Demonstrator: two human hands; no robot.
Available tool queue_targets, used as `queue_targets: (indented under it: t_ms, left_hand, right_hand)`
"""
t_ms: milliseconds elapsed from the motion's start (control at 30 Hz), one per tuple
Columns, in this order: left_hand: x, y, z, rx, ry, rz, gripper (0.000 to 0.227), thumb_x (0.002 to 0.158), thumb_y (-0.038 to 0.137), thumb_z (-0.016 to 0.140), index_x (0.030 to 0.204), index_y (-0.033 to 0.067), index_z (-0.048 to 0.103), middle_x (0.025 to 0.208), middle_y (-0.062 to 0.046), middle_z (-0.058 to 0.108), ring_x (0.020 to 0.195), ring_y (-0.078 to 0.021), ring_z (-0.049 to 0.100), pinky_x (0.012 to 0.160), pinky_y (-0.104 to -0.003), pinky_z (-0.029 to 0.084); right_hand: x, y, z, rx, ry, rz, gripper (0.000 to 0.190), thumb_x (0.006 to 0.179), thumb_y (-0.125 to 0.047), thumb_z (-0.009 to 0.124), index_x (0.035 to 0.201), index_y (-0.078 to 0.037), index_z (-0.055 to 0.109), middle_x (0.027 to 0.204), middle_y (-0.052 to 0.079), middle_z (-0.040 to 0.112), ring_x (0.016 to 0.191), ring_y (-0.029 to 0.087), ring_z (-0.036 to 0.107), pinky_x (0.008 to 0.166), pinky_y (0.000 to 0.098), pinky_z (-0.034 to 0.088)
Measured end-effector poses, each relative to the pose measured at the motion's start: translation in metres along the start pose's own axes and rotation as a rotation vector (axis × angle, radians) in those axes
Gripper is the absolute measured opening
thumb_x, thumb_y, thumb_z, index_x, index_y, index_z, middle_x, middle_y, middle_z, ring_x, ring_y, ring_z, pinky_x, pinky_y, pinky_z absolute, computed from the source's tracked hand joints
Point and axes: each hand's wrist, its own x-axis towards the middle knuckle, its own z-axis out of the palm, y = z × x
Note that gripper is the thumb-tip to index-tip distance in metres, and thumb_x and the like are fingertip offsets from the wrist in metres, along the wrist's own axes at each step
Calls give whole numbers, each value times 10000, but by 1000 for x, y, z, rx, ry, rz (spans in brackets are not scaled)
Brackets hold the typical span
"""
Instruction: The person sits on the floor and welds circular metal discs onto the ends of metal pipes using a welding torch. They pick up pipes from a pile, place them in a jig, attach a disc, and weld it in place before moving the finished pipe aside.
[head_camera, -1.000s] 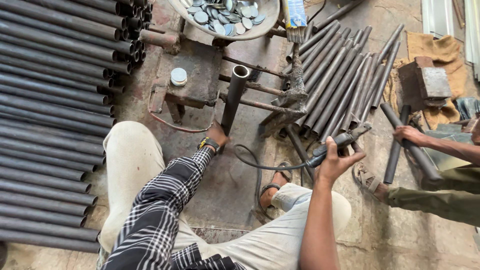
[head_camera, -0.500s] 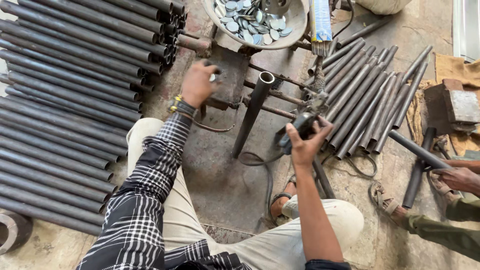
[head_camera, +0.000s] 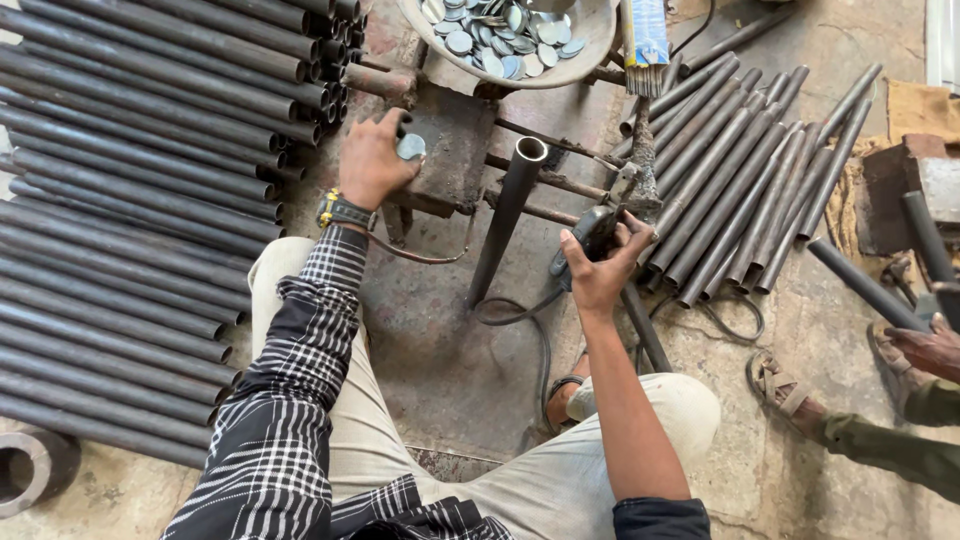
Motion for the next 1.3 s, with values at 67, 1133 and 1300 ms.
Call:
queue_targets:
  t_ms: [67,1133,1300]
  left_hand:
    - [3,0,-4,-27,-20,-7,545,735,286,873,1206,107,666,971,-113,747,928,-357,673,835,-475,538]
    - [27,113,40,-789,-142,170,725,829,164,902,1422,74,494,1122,-88,752,1018,-200,750,876,-337,609]
    - [26,114,42,-740,-85,198,678,833,156,902,1377,65,508,1139,-94,742,1018,-215,741,859,-348,621]
  right_hand:
    - [1,3,0,-24,10,-20,746,813,-196,886,1345,-67,379,1130,112,596,1001,199,628,905,323,538]
    - [7,-23,19,147,-73,35,682,850,-200,838,1322,-81,361,1113,102,642,965,167,702,860,294,611]
    - [5,-24,19,54,-89,22,674,838,-206,834,1299,-88,357,1073,104,668,921,172,719,831,299,632]
